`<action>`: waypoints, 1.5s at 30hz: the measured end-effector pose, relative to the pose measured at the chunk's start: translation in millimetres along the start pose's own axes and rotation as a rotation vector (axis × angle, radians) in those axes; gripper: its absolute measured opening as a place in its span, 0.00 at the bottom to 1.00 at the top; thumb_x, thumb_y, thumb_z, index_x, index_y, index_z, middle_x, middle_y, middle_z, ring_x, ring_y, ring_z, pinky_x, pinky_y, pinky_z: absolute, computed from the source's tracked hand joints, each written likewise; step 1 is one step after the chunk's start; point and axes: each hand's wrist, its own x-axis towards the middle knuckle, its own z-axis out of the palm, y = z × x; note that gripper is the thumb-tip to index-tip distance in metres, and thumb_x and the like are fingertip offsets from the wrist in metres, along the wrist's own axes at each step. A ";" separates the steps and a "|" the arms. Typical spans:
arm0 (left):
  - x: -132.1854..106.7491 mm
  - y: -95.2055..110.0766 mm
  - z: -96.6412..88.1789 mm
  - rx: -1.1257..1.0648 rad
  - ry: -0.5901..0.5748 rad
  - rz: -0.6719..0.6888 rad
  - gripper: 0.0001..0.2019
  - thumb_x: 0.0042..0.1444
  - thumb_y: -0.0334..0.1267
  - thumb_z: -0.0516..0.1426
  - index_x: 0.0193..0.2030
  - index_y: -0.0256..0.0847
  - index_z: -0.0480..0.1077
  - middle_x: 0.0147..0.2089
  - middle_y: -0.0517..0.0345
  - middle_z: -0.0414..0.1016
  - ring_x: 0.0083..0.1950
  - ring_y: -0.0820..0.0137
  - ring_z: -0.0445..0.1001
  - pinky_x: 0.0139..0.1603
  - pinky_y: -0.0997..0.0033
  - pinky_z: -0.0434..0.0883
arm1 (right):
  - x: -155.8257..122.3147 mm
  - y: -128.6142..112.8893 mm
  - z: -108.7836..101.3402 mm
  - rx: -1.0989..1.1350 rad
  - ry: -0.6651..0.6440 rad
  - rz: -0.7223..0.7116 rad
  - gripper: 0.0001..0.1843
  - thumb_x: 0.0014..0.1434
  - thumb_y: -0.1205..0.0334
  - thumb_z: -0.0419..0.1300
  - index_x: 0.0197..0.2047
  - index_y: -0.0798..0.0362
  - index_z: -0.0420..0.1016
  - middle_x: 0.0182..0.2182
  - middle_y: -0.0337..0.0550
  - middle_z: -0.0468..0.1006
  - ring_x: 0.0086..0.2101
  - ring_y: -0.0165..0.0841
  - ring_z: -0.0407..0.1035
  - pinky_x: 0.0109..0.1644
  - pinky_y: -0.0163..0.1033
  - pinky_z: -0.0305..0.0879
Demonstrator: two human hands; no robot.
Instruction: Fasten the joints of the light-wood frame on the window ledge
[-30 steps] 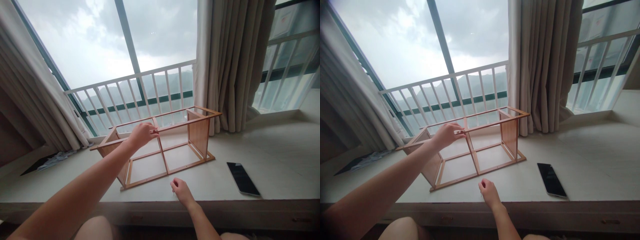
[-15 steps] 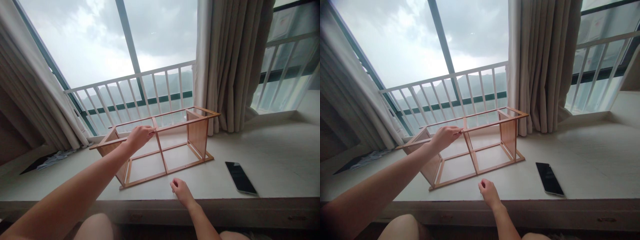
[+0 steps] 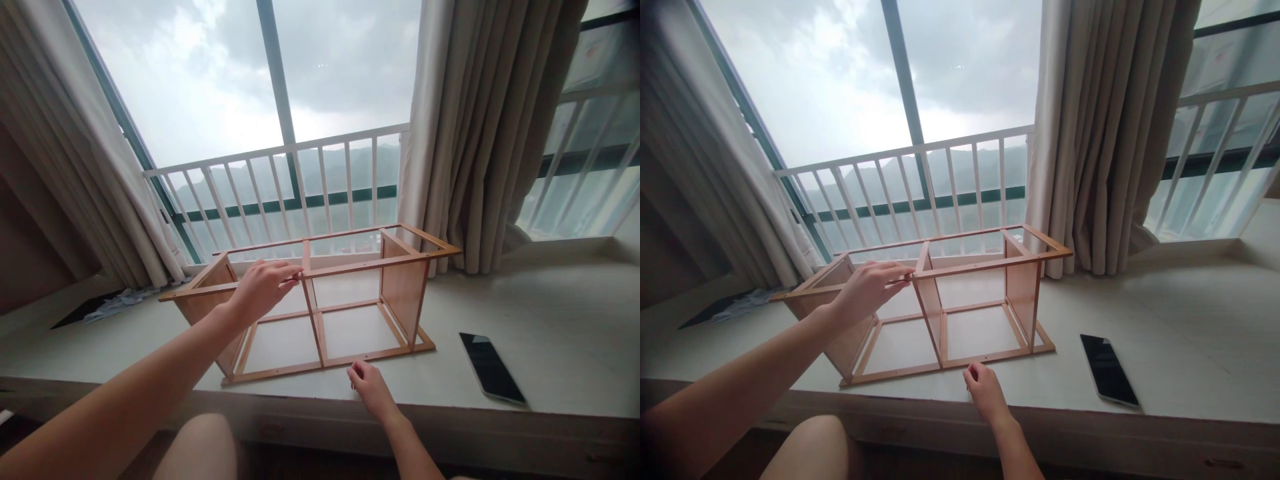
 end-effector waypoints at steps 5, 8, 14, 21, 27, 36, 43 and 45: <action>-4.8 -4.4 5.0 -0.205 0.019 -0.101 0.11 0.60 0.39 0.56 0.47 0.44 0.76 0.43 0.57 0.78 0.41 0.70 0.75 0.44 0.72 0.69 | -0.7 1.1 1.0 -0.010 -0.004 -0.004 0.17 0.59 0.52 0.51 0.24 0.52 0.66 0.20 0.39 0.71 0.25 0.33 0.64 0.32 0.36 0.53; -3.9 -8.2 5.8 -0.211 0.038 -0.131 0.13 0.57 0.39 0.59 0.49 0.44 0.75 0.42 0.58 0.78 0.40 0.70 0.75 0.45 0.71 0.70 | -1.5 1.0 0.9 -0.009 0.003 -0.017 0.17 0.60 0.51 0.51 0.24 0.52 0.65 0.20 0.38 0.70 0.25 0.33 0.63 0.32 0.37 0.53; -34.1 3.4 2.3 -0.162 0.406 -0.143 0.10 0.57 0.38 0.60 0.45 0.45 0.76 0.45 0.55 0.75 0.48 0.66 0.73 0.53 0.63 0.69 | -6.5 -0.3 0.0 -0.001 -0.005 -0.066 0.20 0.61 0.47 0.52 0.27 0.53 0.67 0.22 0.37 0.67 0.27 0.32 0.61 0.33 0.36 0.55; -134.4 16.1 99.1 -0.532 0.318 -0.382 0.08 0.62 0.37 0.54 0.36 0.41 0.74 0.38 0.54 0.72 0.41 0.68 0.72 0.45 0.68 0.69 | -29.9 -27.2 -21.7 0.061 0.000 -0.164 0.19 0.64 0.48 0.53 0.36 0.54 0.75 0.27 0.42 0.76 0.30 0.35 0.70 0.36 0.37 0.65; -172.6 14.8 191.0 -0.741 0.077 -0.596 0.12 0.62 0.45 0.53 0.37 0.42 0.74 0.36 0.54 0.72 0.39 0.66 0.72 0.44 0.65 0.70 | -37.8 -138.2 -82.8 -0.072 0.226 -0.382 0.11 0.66 0.56 0.54 0.44 0.49 0.77 0.35 0.44 0.81 0.37 0.37 0.76 0.45 0.41 0.70; -144.4 11.4 228.1 -0.832 0.035 -0.535 0.07 0.58 0.43 0.56 0.35 0.43 0.66 0.35 0.57 0.70 0.37 0.66 0.69 0.42 0.65 0.67 | 33.6 -308.8 -111.1 -0.406 0.245 -0.689 0.10 0.66 0.61 0.54 0.41 0.52 0.77 0.35 0.42 0.80 0.35 0.33 0.76 0.42 0.36 0.70; -131.6 14.5 242.2 -0.843 0.066 -0.505 0.08 0.57 0.43 0.57 0.33 0.43 0.62 0.34 0.58 0.68 0.36 0.67 0.67 0.40 0.66 0.65 | 73.2 -320.3 -101.8 -0.569 0.017 -0.693 0.11 0.65 0.66 0.53 0.40 0.53 0.77 0.34 0.40 0.80 0.35 0.30 0.75 0.42 0.33 0.68; -129.7 14.7 242.1 -0.844 0.062 -0.505 0.09 0.57 0.43 0.56 0.33 0.43 0.61 0.34 0.58 0.67 0.36 0.67 0.66 0.40 0.66 0.65 | 75.7 -319.6 -100.6 -0.584 -0.015 -0.697 0.11 0.65 0.66 0.53 0.40 0.54 0.77 0.34 0.40 0.80 0.34 0.30 0.75 0.41 0.33 0.68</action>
